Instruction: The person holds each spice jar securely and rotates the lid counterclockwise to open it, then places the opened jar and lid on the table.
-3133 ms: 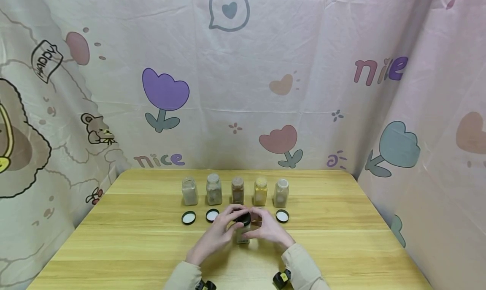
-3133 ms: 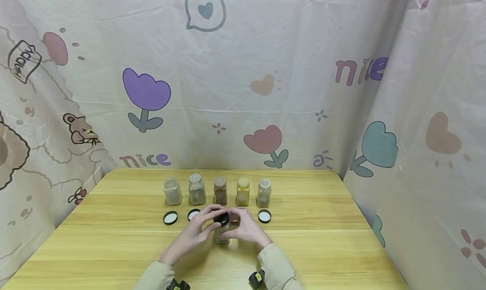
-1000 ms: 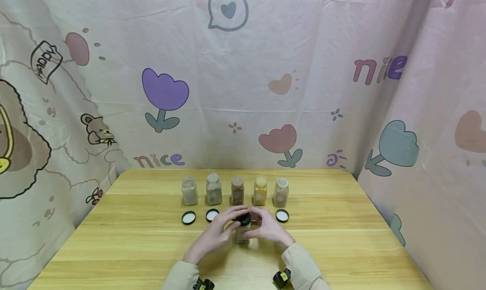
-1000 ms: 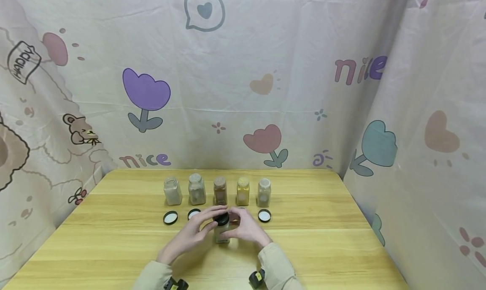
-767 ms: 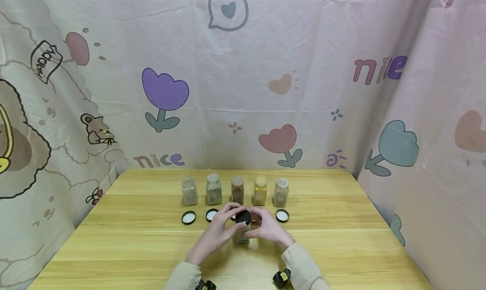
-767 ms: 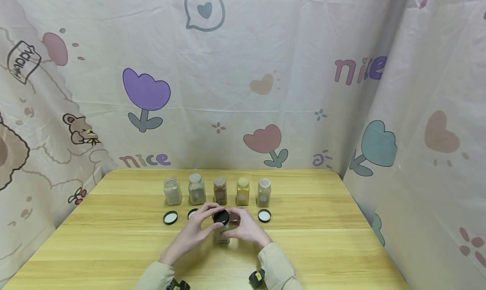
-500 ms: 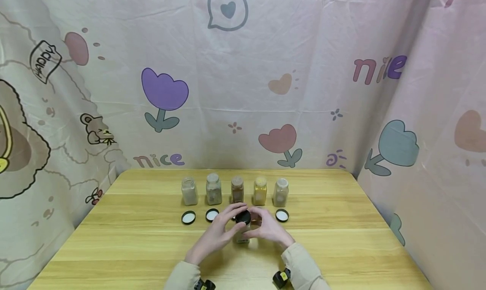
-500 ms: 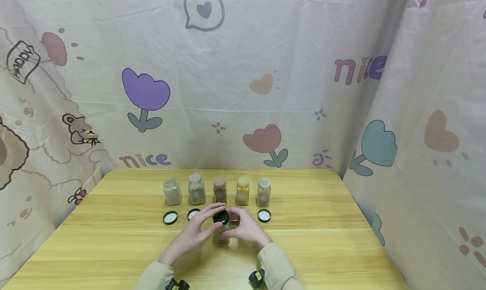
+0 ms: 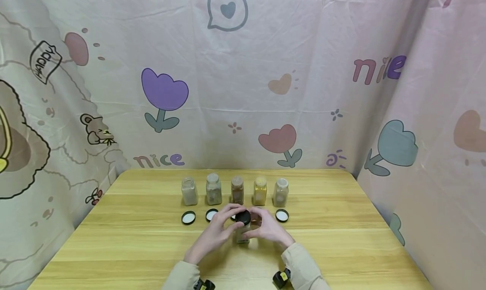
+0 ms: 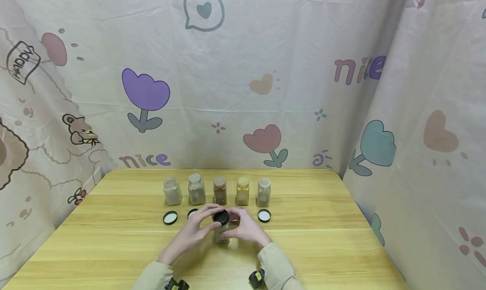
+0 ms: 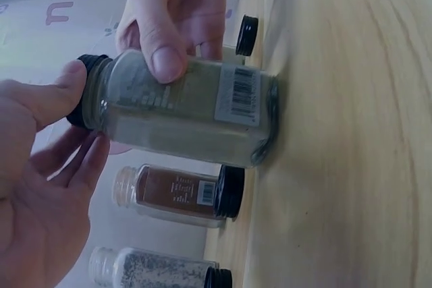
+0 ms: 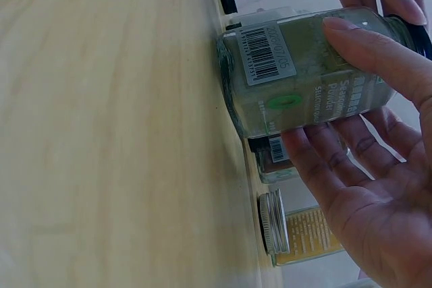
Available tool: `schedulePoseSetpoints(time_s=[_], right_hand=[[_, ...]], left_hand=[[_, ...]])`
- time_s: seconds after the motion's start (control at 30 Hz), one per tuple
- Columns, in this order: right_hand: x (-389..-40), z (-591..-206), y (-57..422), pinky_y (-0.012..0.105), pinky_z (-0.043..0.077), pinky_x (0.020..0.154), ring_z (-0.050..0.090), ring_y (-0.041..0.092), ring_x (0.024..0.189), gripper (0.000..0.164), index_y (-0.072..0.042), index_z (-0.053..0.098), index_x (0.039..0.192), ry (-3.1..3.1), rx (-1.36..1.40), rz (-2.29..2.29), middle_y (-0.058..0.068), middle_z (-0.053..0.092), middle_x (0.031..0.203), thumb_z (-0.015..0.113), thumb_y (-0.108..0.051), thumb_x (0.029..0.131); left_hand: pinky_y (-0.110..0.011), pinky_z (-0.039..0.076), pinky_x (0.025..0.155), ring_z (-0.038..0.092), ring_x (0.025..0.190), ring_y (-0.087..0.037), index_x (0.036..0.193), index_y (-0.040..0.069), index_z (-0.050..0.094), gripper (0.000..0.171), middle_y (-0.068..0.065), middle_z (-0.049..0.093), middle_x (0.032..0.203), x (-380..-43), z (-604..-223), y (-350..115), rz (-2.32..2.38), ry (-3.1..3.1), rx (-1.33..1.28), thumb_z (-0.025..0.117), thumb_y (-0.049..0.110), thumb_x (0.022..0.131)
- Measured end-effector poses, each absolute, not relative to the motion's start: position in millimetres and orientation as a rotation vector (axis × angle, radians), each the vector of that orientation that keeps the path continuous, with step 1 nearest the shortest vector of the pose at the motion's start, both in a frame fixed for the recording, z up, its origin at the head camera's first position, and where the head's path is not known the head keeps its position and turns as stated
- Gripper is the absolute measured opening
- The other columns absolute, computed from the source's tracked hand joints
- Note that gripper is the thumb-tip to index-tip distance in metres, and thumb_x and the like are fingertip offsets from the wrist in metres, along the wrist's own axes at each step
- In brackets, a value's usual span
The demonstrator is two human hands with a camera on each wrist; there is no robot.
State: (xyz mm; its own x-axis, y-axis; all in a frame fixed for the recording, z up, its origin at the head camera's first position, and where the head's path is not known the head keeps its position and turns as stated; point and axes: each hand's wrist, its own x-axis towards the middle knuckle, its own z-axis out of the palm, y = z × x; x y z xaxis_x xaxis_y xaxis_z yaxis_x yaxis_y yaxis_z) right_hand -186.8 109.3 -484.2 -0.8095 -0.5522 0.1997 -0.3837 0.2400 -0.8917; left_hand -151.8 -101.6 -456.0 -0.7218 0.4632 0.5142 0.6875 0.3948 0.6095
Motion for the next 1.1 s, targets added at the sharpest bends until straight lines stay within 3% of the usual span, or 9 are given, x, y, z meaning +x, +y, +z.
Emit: schedulePoseSetpoints(time_s=[0.2,0.37,0.5,0.63,0.83,0.93,1.1], right_hand=[[-185.8,-483.3,109.8,0.019,0.054,0.096,0.069,0.017,0.106,0.053,-0.002,0.063,0.123,2.35,-0.909,-1.604,0.016,0.071,0.117,0.087,-0.01,0.076],[-185.3,-482.4,110.0,0.02,0.054,0.097,0.069,0.023,0.108,0.056,-0.003,0.062,0.126,2.367,-0.905,-1.585,0.016,0.071,0.119,0.087,-0.012,0.076],[-185.2,-481.4,110.6,0.022,0.055,0.098,0.068,0.024,0.11,0.061,-0.004,0.06,0.13,2.358,-0.909,-1.582,0.015,0.07,0.121,0.087,-0.013,0.076],[-185.2,-481.2,110.6,0.021,0.055,0.098,0.068,0.024,0.109,0.06,-0.005,0.061,0.128,2.355,-0.904,-1.588,0.015,0.07,0.12,0.088,-0.014,0.076],[-184.1,-481.6,110.7,0.019,0.054,0.097,0.068,0.029,0.11,0.056,-0.002,0.062,0.126,2.345,-0.897,-1.606,0.017,0.069,0.121,0.087,-0.01,0.076],[-184.2,-481.2,110.5,0.019,0.054,0.097,0.068,0.026,0.11,0.056,-0.002,0.062,0.126,2.344,-0.899,-1.601,0.017,0.069,0.121,0.087,-0.01,0.076],[-184.7,-481.1,110.9,0.019,0.055,0.097,0.068,0.025,0.109,0.057,-0.004,0.062,0.126,2.351,-0.899,-1.589,0.015,0.07,0.12,0.087,-0.013,0.076]], left_hand=[[-0.045,0.055,0.104,0.063,0.12,-0.027,0.137,0.005,0.06,0.052,-0.011,0.061,0.131,-148.5,-454.1,-98.0,-1.23,-2.436,-0.919,0.075,0.02,0.089],[-0.053,0.048,0.111,0.054,0.135,-0.035,0.141,0.004,0.055,0.045,-0.016,0.054,0.148,-148.2,-453.1,-100.9,-1.286,-2.438,-1.036,0.063,0.015,0.098],[-0.054,0.044,0.114,0.05,0.139,-0.036,0.142,0.002,0.055,0.041,-0.016,0.052,0.151,-149.2,-452.6,-103.0,-1.273,-2.436,-1.111,0.057,0.008,0.101],[-0.05,0.049,0.111,0.057,0.131,-0.035,0.138,0.001,0.058,0.04,-0.018,0.058,0.143,-149.9,-452.7,-101.4,-1.271,-2.404,-1.105,0.06,0.006,0.098],[-0.04,0.058,0.1,0.064,0.117,-0.028,0.13,0.003,0.064,0.042,-0.011,0.062,0.13,-149.0,-454.7,-96.3,-1.213,-2.382,-0.966,0.073,0.014,0.091],[-0.043,0.056,0.103,0.061,0.123,-0.028,0.133,0.006,0.062,0.046,-0.011,0.06,0.136,-148.0,-454.6,-95.8,-1.208,-2.405,-0.941,0.073,0.019,0.091],[-0.054,0.048,0.11,0.052,0.136,-0.036,0.14,0.006,0.057,0.041,-0.014,0.052,0.15,-147.6,-453.2,-99.8,-1.275,-2.433,-1.033,0.06,0.016,0.101]])
